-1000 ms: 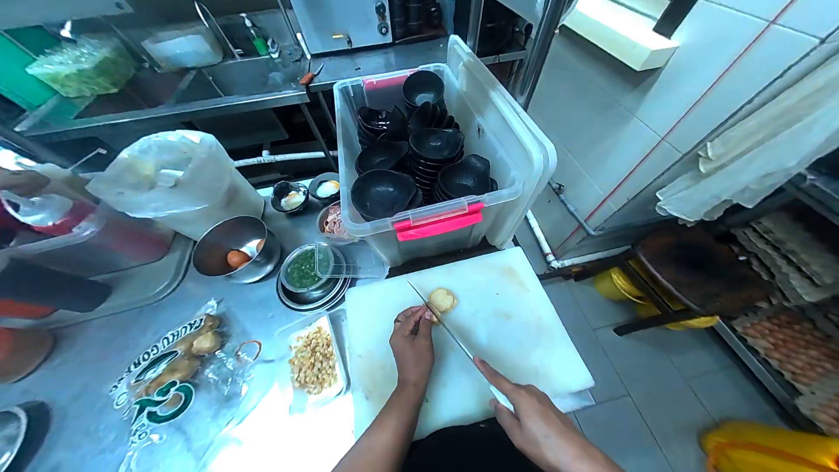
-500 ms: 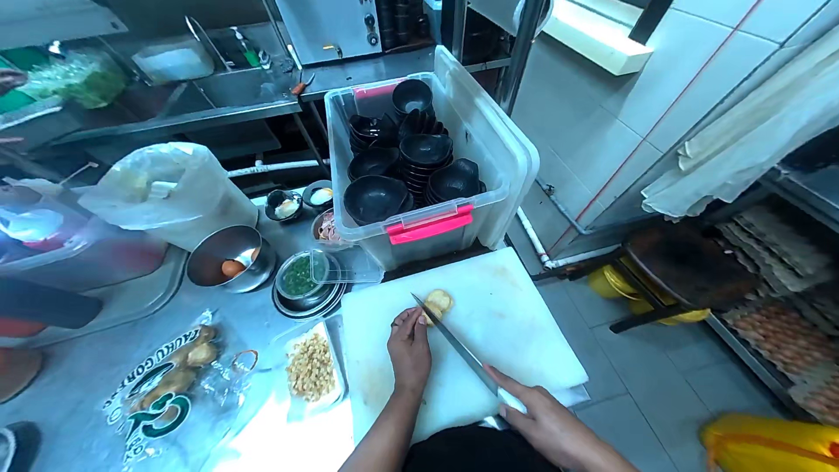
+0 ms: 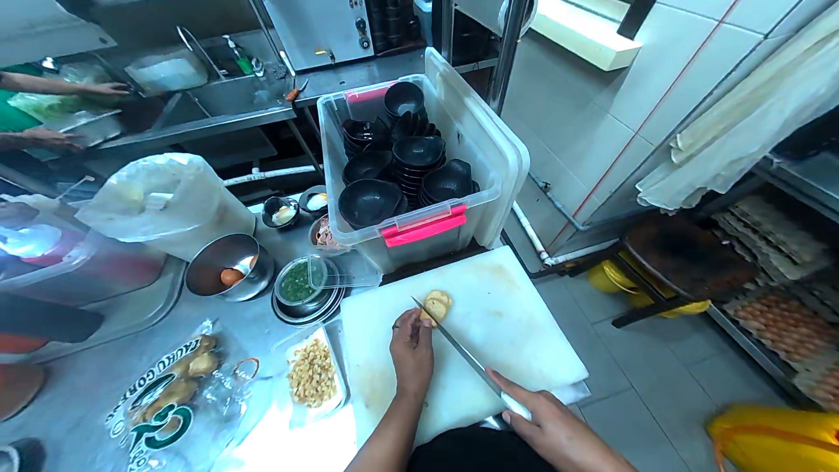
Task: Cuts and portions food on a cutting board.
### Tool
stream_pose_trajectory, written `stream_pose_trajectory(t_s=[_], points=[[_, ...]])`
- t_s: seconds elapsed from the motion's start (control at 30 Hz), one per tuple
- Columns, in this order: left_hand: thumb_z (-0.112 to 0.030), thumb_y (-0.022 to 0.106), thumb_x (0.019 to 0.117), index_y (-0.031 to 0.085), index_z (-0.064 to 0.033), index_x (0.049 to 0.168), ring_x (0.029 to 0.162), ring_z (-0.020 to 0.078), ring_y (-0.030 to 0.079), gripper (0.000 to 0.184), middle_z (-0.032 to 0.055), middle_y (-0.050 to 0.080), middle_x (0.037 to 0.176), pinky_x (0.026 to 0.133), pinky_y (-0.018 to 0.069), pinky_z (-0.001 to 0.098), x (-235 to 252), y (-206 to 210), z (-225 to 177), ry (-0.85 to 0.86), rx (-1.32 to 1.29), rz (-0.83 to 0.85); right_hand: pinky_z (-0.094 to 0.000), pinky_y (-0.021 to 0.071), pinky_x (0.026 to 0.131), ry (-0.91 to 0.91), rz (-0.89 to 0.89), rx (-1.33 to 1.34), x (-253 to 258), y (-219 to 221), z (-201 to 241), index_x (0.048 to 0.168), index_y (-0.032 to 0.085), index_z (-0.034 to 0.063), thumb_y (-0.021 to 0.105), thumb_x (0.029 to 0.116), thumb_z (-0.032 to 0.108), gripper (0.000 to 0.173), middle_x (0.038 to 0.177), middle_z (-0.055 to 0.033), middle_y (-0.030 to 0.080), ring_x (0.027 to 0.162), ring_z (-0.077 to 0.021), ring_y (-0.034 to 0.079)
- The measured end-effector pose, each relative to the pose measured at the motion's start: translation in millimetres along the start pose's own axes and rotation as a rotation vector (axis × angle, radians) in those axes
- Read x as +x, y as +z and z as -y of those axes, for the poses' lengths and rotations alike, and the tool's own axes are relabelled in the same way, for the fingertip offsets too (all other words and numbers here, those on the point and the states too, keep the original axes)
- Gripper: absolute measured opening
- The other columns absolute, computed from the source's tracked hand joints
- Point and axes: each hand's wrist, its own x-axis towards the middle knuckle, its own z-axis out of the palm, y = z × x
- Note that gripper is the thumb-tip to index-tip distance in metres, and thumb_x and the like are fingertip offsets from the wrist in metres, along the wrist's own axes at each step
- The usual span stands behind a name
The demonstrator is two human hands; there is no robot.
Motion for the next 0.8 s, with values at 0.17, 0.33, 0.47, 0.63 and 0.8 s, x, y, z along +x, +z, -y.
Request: stream_pose_trajectory(t_s=[0.17,0.33,0.47,0.63,0.8], points=[[-0.015,0.076,0.09,0.068,0.0001,0.125,0.09,0.0123,0.071,0.039,0.0161,0.063,0.129,0.077,0.063,0.0256,0.1,-4.1,-6.6,-0.019,0.113,0.048,-0.0578,0.0542,0.086,0.024,0.015,0.007,4.4,1.0,-1.7,0.162,0.03,0.0386,0.055,0.103,0.03,0.065,0.109,-0.0188,0.073,0.094,-0.035,0.071],[-0.007,0.064,0.0929,0.075,-0.0042,0.115,0.097,0.0165,0.072,0.025,0.014,0.071,0.12,0.085,0.0611,0.0313,4.7,-21.0,-25.2,0.243,0.603,0.098,-0.057,0.0542,0.089,0.012,-0.006,0.05,5.8,3.6,-6.1,0.162,0.031,0.0376,0.055,0.1028,0.03,0.065,0.115,-0.0172,0.072,0.098,-0.0334,0.071],[-0.005,0.057,0.0927,0.078,-0.014,0.105,0.116,0.0218,0.067,0.027,0.0035,0.072,0.122,0.097,0.0569,0.0358,7.8,-24.9,-24.7,0.365,0.831,0.263,-0.0558,0.0544,0.091,-0.003,-0.015,0.073,9.4,3.3,-6.5,0.162,0.031,0.036,0.056,0.1019,0.03,0.065,0.121,-0.0157,0.071,0.101,-0.0311,0.071],[0.001,0.055,0.0894,0.078,-0.01,0.092,0.128,0.0269,0.06,0.025,0.0064,0.071,0.124,0.108,0.0506,0.0417,-6.1,-39.0,-16.0,0.327,0.748,0.264,-0.0571,0.0536,0.09,0.017,-0.02,0.058,5.4,-4.4,-8.3,0.161,0.033,0.036,0.055,0.1025,0.033,0.063,0.12,-0.0168,0.071,0.1,-0.0329,0.071],[-0.034,0.065,0.0954,0.071,-0.007,0.125,0.122,0.03,0.063,0.04,0.0144,0.068,0.128,0.102,0.0539,0.0429,-11.6,-33.7,-16.1,0.184,0.809,0.181,-0.0572,0.0538,0.089,0.013,-0.004,0.042,4.1,-6.2,-5.4,0.162,0.032,0.0364,0.054,0.1029,0.033,0.063,0.116,-0.0175,0.072,0.098,-0.0334,0.071]])
